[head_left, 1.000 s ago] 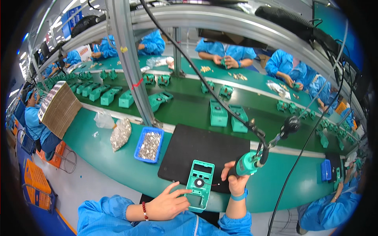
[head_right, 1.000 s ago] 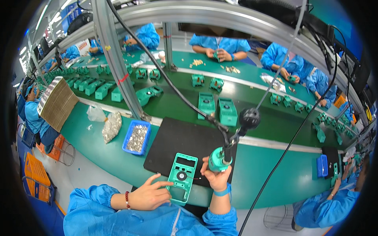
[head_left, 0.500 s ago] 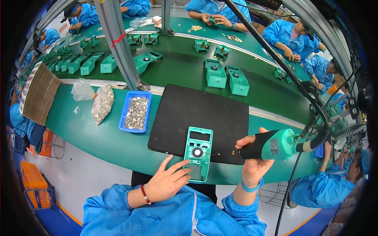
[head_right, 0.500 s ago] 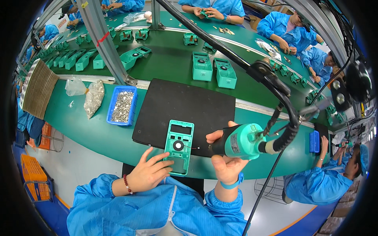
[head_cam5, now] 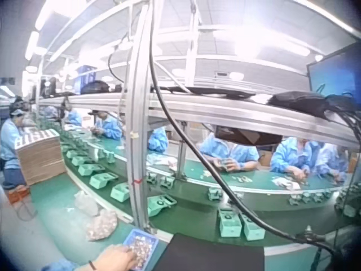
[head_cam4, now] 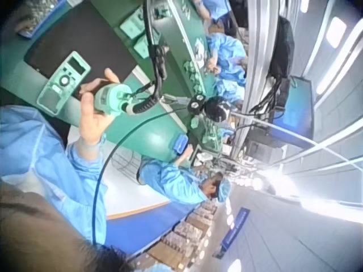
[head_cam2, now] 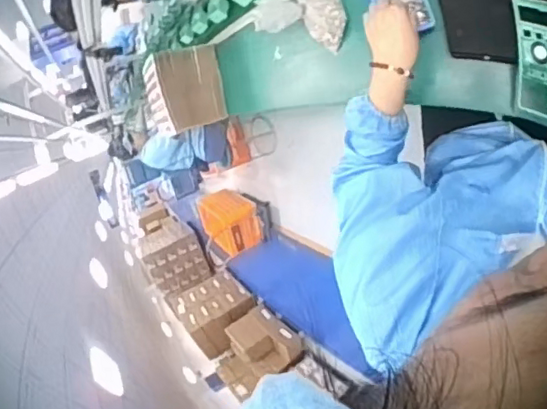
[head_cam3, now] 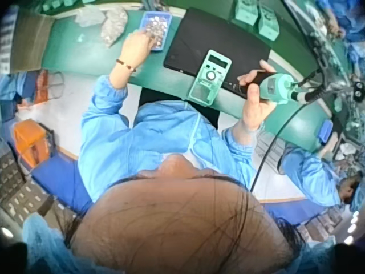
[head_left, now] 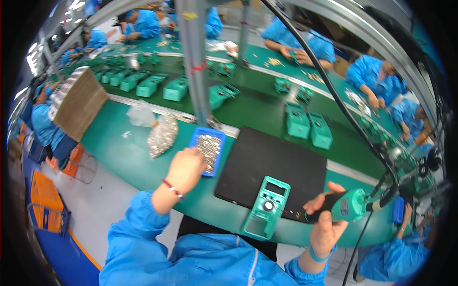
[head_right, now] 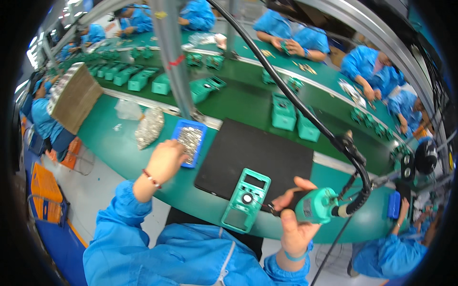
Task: The person assembles electronic device casings by positioning internal components and driving screws with an electric screwdriver, then places the assembled casings onto a conveyor belt.
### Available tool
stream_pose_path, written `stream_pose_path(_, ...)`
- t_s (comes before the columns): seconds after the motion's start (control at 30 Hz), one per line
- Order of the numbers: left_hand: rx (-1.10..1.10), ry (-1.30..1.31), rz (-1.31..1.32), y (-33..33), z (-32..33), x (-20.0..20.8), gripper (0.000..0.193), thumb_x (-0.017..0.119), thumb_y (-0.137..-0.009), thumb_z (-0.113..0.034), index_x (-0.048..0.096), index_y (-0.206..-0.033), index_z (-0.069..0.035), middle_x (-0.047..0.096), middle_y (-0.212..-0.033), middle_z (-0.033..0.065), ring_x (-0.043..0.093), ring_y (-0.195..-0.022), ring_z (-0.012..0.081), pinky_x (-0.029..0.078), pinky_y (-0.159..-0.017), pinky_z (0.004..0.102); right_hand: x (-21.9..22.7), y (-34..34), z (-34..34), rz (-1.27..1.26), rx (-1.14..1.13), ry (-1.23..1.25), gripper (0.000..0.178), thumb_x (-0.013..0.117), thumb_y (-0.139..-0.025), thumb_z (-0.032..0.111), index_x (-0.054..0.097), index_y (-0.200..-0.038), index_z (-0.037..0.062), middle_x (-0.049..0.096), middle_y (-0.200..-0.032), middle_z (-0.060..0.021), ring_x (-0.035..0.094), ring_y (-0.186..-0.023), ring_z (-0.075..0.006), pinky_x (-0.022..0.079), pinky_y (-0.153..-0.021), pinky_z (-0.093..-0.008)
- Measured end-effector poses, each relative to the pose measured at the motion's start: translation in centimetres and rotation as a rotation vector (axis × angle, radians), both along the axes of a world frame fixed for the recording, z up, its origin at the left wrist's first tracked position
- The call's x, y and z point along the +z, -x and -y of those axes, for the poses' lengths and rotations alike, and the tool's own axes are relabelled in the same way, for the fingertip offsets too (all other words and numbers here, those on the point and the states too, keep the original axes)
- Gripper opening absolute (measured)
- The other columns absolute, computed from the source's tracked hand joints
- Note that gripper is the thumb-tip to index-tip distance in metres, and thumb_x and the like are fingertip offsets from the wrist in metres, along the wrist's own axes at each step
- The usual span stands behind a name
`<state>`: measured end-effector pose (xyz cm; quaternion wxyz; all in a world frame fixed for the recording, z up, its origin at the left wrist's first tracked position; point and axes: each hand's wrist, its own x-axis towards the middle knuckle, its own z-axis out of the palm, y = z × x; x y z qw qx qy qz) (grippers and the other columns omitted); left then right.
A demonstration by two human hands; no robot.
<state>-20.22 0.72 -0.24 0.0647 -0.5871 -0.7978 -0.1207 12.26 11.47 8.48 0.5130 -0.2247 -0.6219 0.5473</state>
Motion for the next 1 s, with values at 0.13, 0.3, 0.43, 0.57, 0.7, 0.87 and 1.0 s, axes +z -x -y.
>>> stream_pose_path(0.13, -0.032, 0.128, 0.021, 0.5, -2.0, -1.2, 0.014, 0.073, -0.081, -0.023, 0.071, -0.081, -0.009, 0.067, -0.091, 0.0088, 0.064, -0.094, 0.0294, 0.046, -0.08, 0.0448, -0.4, -0.1, 0.4, -0.078, -0.011, 0.046, 0.068, 0.081, -0.083, 0.033, 0.048, -0.13, -0.0046, 0.059, -0.086, -0.0072, 0.06, -0.074, -0.0151, 0.054, -0.071, -0.0315)
stream_pose_path(0.3, -0.023, 0.121, -0.041, 0.6, -1.4, -1.2, 0.009, 0.068, -0.084, -0.018, 0.069, -0.088, -0.01, 0.063, -0.091, 0.0079, 0.063, -0.091, 0.0282, 0.045, -0.079, 0.0436, -0.5, 0.4, 0.7, -0.025, 0.015, 0.012, 0.06, 0.073, -0.088, 0.031, 0.048, -0.13, -0.0037, 0.057, -0.084, -0.0065, 0.057, -0.072, -0.0149, 0.052, -0.069, -0.0336)
stream_pose_path(0.43, -0.038, -0.049, -0.002, -0.2, -1.6, -0.4, 0.007, 0.061, -0.082, -0.01, 0.067, -0.082, -0.006, 0.063, -0.09, 0.011, 0.064, -0.09, 0.0287, 0.048, -0.079, 0.0444, 0.0, 0.1, 0.7, -0.05, -0.029, 0.086, 0.061, 0.081, -0.082, 0.028, 0.05, -0.126, -0.0026, 0.061, -0.081, -0.0079, 0.061, -0.075, -0.0161, 0.054, -0.074, -0.0325)
stream_pose_path(0.57, -0.073, -0.213, 0.015, 0.4, -1.8, -0.8, 0.008, 0.068, -0.075, -0.01, 0.063, -0.077, -0.004, 0.061, -0.082, 0.013, 0.063, -0.076, 0.0333, 0.05, -0.069, 0.0474, 0.0, -0.2, 0.2, -0.092, 0.077, 0.086, 0.051, 0.077, -0.085, 0.011, 0.051, -0.127, -0.0002, 0.067, -0.092, -0.0104, 0.065, -0.087, -0.0174, 0.051, -0.078, -0.0298)
stream_pose_path(0.7, -0.106, -0.33, 0.233, -3.3, -1.1, 1.6, 0.012, 0.069, -0.079, -0.007, 0.058, -0.083, -0.006, 0.057, -0.081, 0.011, 0.059, -0.076, 0.0329, 0.045, -0.071, 0.044, -0.1, 0.0, 0.0, -0.078, 0.156, 0.135, 0.046, 0.071, -0.088, -0.001, 0.053, -0.13, -0.0005, 0.063, -0.093, -0.0034, 0.059, -0.082, -0.009, 0.049, -0.074, -0.0248)
stream_pose_path(0.87, -0.356, -0.214, 0.495, -10.3, -0.3, 2.5, 0.009, 0.065, -0.083, -0.002, 0.057, -0.08, -0.004, 0.058, -0.079, 0.01, 0.056, -0.075, 0.0315, 0.041, -0.07, 0.0411, -0.6, 0.7, 0.3, -0.05, 0.168, 0.098, 0.041, 0.072, -0.088, -0.002, 0.056, -0.126, 0.0005, 0.061, -0.093, 0.0006, 0.057, -0.084, -0.0049, 0.049, -0.075, -0.0234)
stream_pose_path(1.0, -0.518, -0.194, 0.551, -14.0, -0.3, 1.2, 0.013, 0.075, -0.082, -0.012, 0.067, -0.09, -0.007, 0.059, -0.084, 0.0062, 0.058, -0.08, 0.0268, 0.04, -0.071, 0.0394, 0.0, 0.6, 0.9, -0.061, 0.184, 0.142, 0.036, 0.073, -0.088, -0.001, 0.058, -0.121, 0.0013, 0.062, -0.097, 0.0002, 0.058, -0.086, -0.0052, 0.05, -0.076, -0.0243)
